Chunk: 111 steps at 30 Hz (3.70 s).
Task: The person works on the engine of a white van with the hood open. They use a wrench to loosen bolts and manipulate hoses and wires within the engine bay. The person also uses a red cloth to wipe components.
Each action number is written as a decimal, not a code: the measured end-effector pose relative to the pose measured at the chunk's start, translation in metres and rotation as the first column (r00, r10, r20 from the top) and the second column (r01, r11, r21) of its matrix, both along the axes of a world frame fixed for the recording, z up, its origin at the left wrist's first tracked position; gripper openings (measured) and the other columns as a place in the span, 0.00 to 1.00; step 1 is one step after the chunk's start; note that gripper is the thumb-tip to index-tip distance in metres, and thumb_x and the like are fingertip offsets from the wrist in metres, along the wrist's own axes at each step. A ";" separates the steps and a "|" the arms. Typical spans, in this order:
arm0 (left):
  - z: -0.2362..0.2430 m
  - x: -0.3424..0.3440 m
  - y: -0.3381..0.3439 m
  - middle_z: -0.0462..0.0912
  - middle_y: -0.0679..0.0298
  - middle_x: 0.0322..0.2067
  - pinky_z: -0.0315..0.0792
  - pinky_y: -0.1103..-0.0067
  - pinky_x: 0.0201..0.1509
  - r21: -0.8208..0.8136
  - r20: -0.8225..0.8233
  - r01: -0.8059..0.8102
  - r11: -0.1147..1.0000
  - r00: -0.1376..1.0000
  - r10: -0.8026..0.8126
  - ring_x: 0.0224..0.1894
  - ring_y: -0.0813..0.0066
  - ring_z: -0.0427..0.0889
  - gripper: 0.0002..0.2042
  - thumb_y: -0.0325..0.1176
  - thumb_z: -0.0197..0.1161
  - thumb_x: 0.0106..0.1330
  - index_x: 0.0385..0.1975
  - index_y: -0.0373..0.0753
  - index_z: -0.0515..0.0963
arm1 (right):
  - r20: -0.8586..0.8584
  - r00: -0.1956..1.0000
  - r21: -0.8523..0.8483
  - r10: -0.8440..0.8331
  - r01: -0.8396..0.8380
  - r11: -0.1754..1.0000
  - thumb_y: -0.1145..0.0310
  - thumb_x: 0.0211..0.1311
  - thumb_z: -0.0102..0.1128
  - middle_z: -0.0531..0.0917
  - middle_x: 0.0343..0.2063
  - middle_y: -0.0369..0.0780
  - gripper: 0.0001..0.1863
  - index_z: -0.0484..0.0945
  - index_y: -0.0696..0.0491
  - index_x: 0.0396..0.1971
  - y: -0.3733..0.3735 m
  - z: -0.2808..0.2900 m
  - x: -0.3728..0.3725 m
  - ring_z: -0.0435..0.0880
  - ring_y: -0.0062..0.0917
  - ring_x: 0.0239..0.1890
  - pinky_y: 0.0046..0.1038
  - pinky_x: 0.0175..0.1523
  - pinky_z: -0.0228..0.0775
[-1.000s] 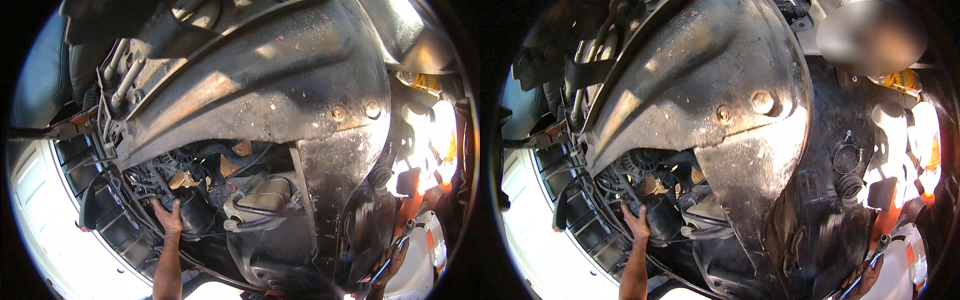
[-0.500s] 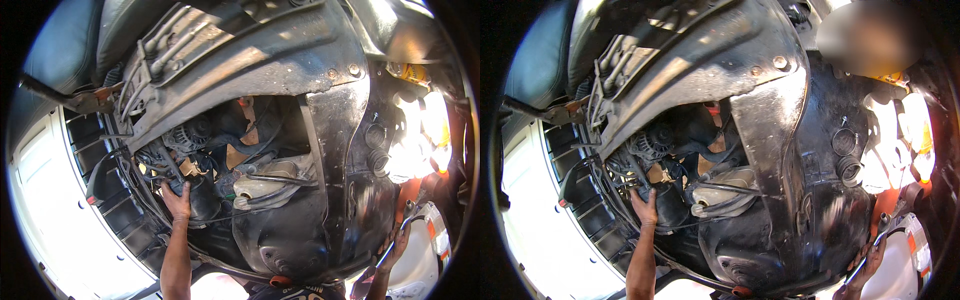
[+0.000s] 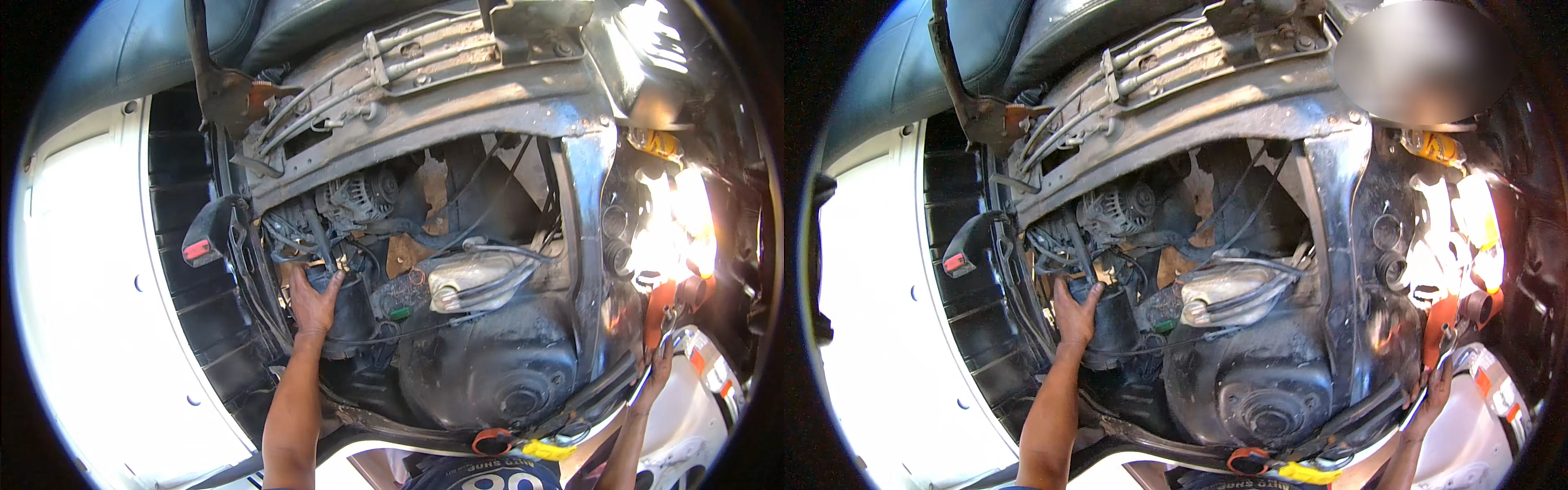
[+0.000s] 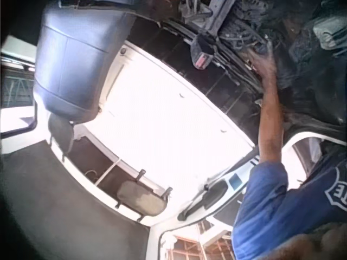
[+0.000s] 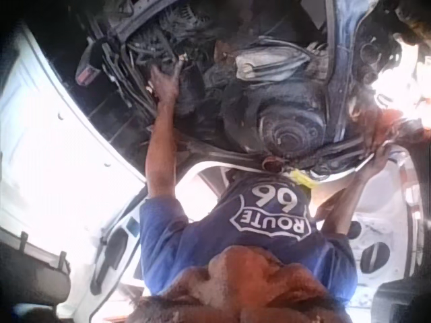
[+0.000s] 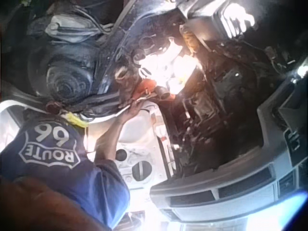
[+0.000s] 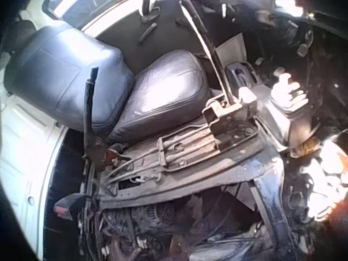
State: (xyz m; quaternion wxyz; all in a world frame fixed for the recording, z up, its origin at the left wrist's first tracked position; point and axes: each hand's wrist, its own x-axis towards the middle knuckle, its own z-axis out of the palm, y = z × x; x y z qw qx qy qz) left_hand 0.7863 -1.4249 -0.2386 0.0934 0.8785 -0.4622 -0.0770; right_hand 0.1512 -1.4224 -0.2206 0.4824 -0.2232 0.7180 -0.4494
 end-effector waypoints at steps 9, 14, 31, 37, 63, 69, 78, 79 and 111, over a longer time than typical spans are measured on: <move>-0.003 -0.010 0.003 0.69 0.38 0.60 0.61 0.61 0.68 0.166 0.021 -0.088 0.982 0.996 0.085 0.63 0.42 0.68 0.45 0.61 0.68 0.58 0.63 0.26 0.63 | -0.065 0.998 -0.023 -0.024 0.023 0.999 0.57 0.70 0.58 0.71 0.20 0.32 0.31 0.61 0.52 0.68 -0.005 0.021 0.011 0.68 0.14 0.14 0.18 0.15 0.62; -0.001 -0.008 0.008 0.72 0.41 0.51 0.64 0.57 0.63 0.020 0.104 -0.030 0.999 0.994 0.028 0.58 0.41 0.70 0.41 0.61 0.68 0.55 0.55 0.30 0.67 | -0.119 0.992 0.026 -0.046 0.049 0.998 0.68 0.71 0.52 0.71 0.20 0.29 0.28 0.61 0.48 0.70 -0.006 0.027 0.020 0.67 0.13 0.14 0.18 0.15 0.62; 0.007 -0.010 0.014 0.73 0.43 0.51 0.67 0.56 0.61 0.030 0.158 -0.054 0.998 0.986 0.048 0.58 0.43 0.71 0.41 0.63 0.70 0.52 0.54 0.33 0.69 | -0.159 0.987 -0.087 0.036 -0.050 0.995 0.65 0.72 0.53 0.70 0.19 0.30 0.24 0.67 0.49 0.66 0.001 0.003 0.004 0.68 0.13 0.15 0.18 0.16 0.63; 0.008 0.001 0.005 0.72 0.41 0.57 0.64 0.58 0.66 0.050 -0.009 -0.042 0.998 0.999 0.042 0.61 0.42 0.70 0.44 0.61 0.70 0.55 0.60 0.29 0.68 | -0.164 0.986 -0.054 -0.015 0.006 0.999 0.66 0.71 0.55 0.71 0.17 0.30 0.24 0.66 0.45 0.66 -0.001 -0.005 0.003 0.69 0.15 0.13 0.20 0.15 0.64; 0.019 -0.010 -0.001 0.66 0.40 0.64 0.60 0.61 0.70 0.131 -0.059 -0.082 0.988 0.994 0.090 0.67 0.43 0.64 0.44 0.59 0.69 0.57 0.65 0.30 0.64 | -0.517 0.284 0.414 0.807 -0.742 0.527 0.64 0.65 0.58 0.81 0.52 0.52 0.29 0.66 0.42 0.67 -0.099 0.009 0.035 0.78 0.49 0.56 0.45 0.60 0.70; 0.017 -0.005 0.002 0.65 0.39 0.64 0.60 0.61 0.70 0.182 -0.069 -0.120 0.976 0.988 0.135 0.67 0.43 0.64 0.43 0.58 0.69 0.57 0.64 0.30 0.65 | -0.580 0.340 0.340 0.740 -0.724 0.600 0.66 0.64 0.61 0.82 0.39 0.47 0.22 0.76 0.43 0.59 -0.089 -0.002 0.031 0.81 0.44 0.48 0.41 0.54 0.72; -0.005 0.004 0.007 0.71 0.42 0.57 0.63 0.60 0.66 0.006 -0.142 -0.035 0.999 0.989 0.035 0.60 0.43 0.70 0.41 0.58 0.73 0.53 0.56 0.29 0.71 | -0.595 0.457 0.233 0.661 -0.689 0.686 0.66 0.59 0.64 0.81 0.36 0.48 0.15 0.84 0.50 0.46 -0.074 -0.043 0.014 0.81 0.42 0.42 0.40 0.51 0.72; -0.002 0.007 0.009 0.71 0.43 0.57 0.62 0.60 0.67 0.069 -0.068 -0.110 0.992 0.991 0.115 0.60 0.44 0.70 0.42 0.59 0.73 0.53 0.57 0.29 0.71 | -0.633 0.240 0.463 0.736 -0.645 0.608 0.65 0.59 0.63 0.82 0.37 0.48 0.12 0.83 0.54 0.40 -0.082 -0.052 0.009 0.81 0.42 0.43 0.41 0.51 0.72; -0.006 -0.013 -0.014 0.80 0.47 0.49 0.59 0.53 0.67 0.067 -0.097 -0.048 0.997 0.994 0.054 0.60 0.49 0.71 0.24 0.53 0.59 0.66 0.39 0.32 0.83 | -0.817 0.512 0.170 0.266 -0.226 0.959 0.72 0.62 0.56 0.82 0.43 0.51 0.16 0.78 0.59 0.48 0.029 0.016 0.025 0.81 0.46 0.49 0.40 0.57 0.70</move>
